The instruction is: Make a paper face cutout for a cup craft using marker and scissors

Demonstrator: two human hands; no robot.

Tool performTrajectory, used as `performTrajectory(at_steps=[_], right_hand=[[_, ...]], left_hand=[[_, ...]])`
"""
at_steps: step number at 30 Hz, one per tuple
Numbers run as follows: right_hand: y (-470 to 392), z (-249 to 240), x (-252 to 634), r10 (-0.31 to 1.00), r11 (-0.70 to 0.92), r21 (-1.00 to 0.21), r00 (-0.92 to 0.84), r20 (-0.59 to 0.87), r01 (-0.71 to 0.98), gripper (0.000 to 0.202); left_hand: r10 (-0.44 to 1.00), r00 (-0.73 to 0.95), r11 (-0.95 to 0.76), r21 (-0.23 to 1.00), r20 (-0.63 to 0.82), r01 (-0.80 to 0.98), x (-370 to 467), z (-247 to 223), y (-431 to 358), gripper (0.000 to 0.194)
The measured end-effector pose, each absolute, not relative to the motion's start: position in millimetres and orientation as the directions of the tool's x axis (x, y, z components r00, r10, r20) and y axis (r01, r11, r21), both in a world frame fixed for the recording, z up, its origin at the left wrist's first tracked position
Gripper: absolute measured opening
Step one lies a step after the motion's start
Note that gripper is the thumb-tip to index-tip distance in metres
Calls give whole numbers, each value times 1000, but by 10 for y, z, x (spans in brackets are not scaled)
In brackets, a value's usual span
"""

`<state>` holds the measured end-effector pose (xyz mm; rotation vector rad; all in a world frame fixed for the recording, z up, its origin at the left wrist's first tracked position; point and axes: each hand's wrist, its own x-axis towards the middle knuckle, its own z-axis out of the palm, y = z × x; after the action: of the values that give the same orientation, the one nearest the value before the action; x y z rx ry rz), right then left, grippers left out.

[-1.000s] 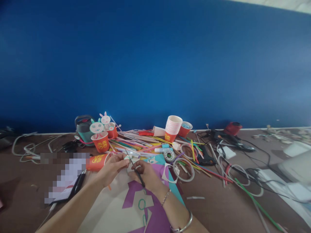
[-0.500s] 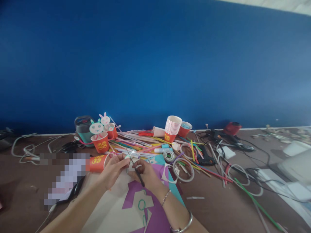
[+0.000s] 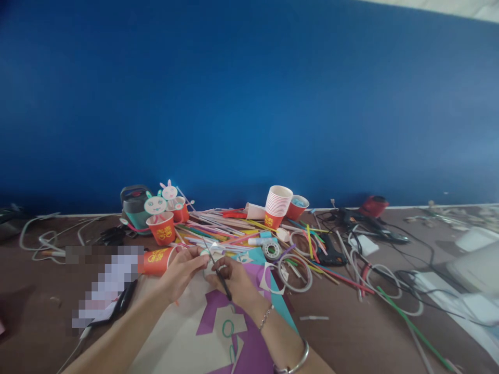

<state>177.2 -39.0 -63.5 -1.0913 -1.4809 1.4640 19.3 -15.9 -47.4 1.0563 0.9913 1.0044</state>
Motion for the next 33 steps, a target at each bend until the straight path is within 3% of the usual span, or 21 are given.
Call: performTrajectory(at_steps=[9,19,33], right_hand=[[-372,-696,1767,943,-50,-996,-324,-72,76,45],[-353,-744,1773,955,-24,-998,-294,-41,62,43],[-393,-661,1759,952,-16,-997,-302,-38,75,46]], left_hand=[[951,269,187,977,-153,-104,144,-456,-121,22],[972,192,187,944,-137,-272,234,-546,-196,25],[969,207,188,949,-136,-254,228,-506,-190,22]])
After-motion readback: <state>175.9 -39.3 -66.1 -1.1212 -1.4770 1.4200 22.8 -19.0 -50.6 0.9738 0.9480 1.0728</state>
